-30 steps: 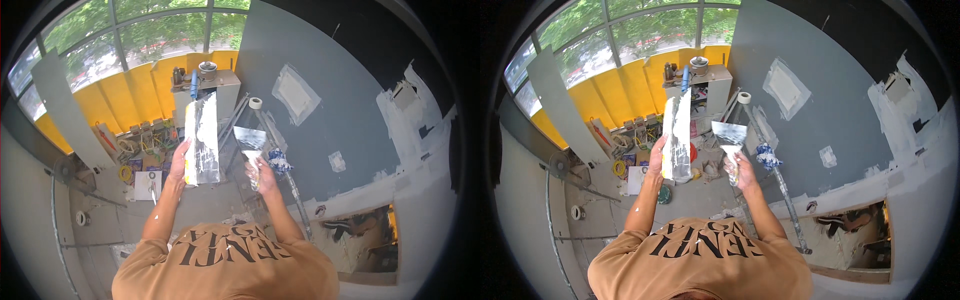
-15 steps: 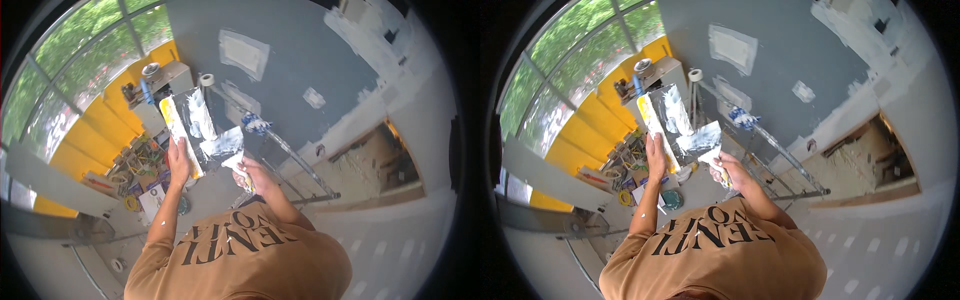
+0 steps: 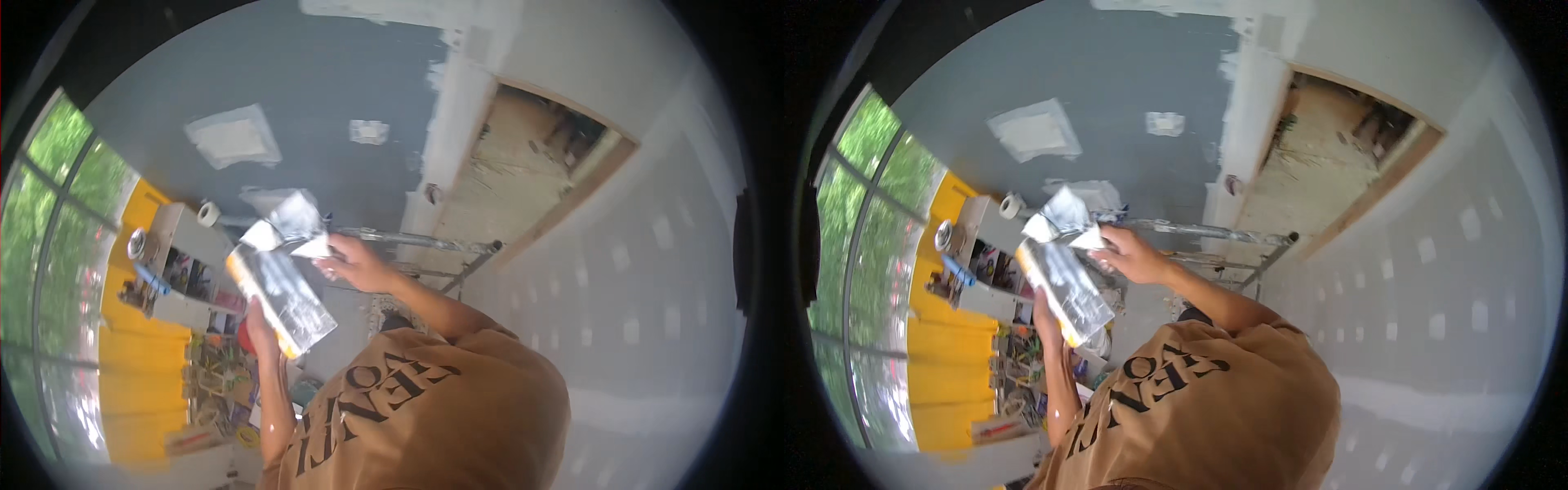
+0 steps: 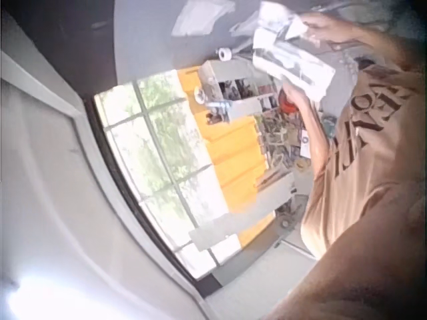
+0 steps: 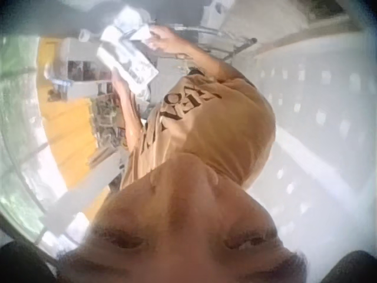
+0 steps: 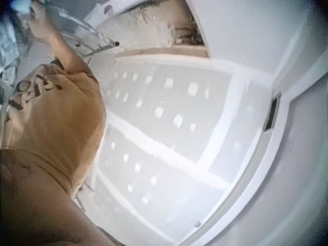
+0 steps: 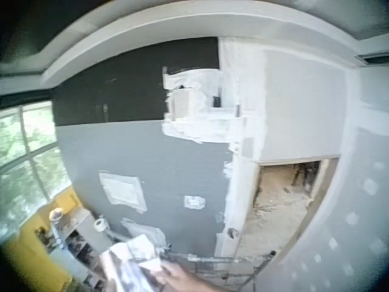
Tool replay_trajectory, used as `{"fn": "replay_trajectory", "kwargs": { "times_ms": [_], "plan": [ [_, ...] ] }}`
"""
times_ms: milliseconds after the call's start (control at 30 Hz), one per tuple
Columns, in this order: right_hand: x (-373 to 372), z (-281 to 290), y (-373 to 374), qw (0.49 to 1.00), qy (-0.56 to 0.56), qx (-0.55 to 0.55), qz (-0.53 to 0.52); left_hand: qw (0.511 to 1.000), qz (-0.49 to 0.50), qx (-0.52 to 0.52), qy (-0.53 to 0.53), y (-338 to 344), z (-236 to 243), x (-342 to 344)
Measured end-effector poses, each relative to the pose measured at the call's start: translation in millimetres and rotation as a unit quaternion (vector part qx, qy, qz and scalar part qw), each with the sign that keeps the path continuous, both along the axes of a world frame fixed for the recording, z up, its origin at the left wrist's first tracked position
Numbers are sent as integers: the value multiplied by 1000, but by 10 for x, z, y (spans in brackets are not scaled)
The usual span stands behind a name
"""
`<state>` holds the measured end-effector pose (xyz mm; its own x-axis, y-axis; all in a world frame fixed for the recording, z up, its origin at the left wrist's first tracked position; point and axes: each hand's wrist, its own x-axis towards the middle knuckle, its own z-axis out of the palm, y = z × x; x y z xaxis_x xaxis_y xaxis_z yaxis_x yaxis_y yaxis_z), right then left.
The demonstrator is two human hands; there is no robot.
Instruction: Applying and smoothing plaster or joint compound onto a drywall surface and ceiling using a putty knife and hawk.
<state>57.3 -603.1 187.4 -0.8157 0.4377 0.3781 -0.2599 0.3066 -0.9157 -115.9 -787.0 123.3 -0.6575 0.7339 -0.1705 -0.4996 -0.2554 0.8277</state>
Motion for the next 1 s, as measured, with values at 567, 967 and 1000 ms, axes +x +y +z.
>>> {"fn": "replay_trajectory", "kwargs": {
  "times_ms": [567,967,1000],
  "plan": [
    [813,-637,236,829,-170,408,-342,981,-138,134,-19,426,406,-185],
    [1349,-1462,1468,921,36,-160,-353,984,-133,111,-46,1762,58,-143],
    [1338,-1492,1721,915,44,-205,-343,984,-137,99,-61,1978,-2,-129]
  ]
}}
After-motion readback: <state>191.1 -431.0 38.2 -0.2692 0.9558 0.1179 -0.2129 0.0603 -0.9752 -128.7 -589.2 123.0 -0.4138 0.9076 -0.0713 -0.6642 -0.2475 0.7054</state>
